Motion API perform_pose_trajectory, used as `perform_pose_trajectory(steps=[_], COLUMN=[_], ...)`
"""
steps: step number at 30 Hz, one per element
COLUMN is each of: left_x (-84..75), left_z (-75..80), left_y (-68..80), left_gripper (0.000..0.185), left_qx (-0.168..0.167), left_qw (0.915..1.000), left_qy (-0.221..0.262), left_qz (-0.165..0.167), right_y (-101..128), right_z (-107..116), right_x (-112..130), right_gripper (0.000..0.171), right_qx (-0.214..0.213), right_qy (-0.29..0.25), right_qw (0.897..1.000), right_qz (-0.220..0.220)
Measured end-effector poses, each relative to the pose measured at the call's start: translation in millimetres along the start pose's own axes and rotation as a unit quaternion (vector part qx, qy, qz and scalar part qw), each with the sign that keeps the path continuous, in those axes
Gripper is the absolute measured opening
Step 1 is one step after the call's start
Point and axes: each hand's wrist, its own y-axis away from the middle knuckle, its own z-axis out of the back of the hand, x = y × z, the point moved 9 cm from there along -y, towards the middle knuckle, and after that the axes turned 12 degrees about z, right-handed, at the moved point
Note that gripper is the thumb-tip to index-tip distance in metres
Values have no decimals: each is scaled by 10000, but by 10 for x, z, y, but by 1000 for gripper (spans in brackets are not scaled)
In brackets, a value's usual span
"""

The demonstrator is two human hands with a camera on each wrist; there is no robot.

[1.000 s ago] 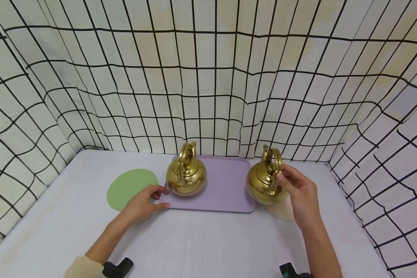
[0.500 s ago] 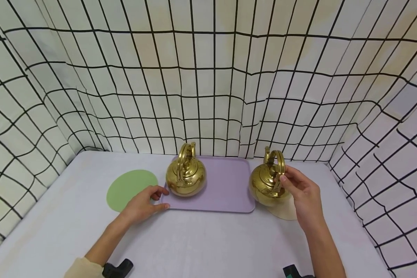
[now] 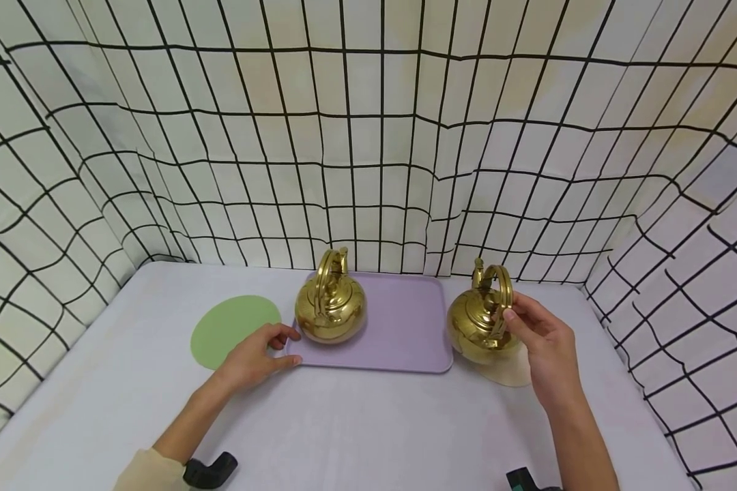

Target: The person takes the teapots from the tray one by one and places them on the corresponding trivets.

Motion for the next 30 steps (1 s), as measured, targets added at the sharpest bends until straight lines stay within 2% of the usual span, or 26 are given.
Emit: perform_pose_trajectory(steps=[8, 30], left_x=[-17, -2], left_z=[26, 23], left_y=[13, 22], left_gripper=[37, 36], left_qx=[-11, -40], left_qw=[10000, 10000], left_qy=[37, 41], left_qz=[-75, -56], right_y=[-2, 77], right_z=[55, 240], right_x=[13, -58], right_gripper=[36, 40], right_qx=[3, -170], right_qy=[-64, -114], right_qw=[10000, 9996], right_qz=[45, -189])
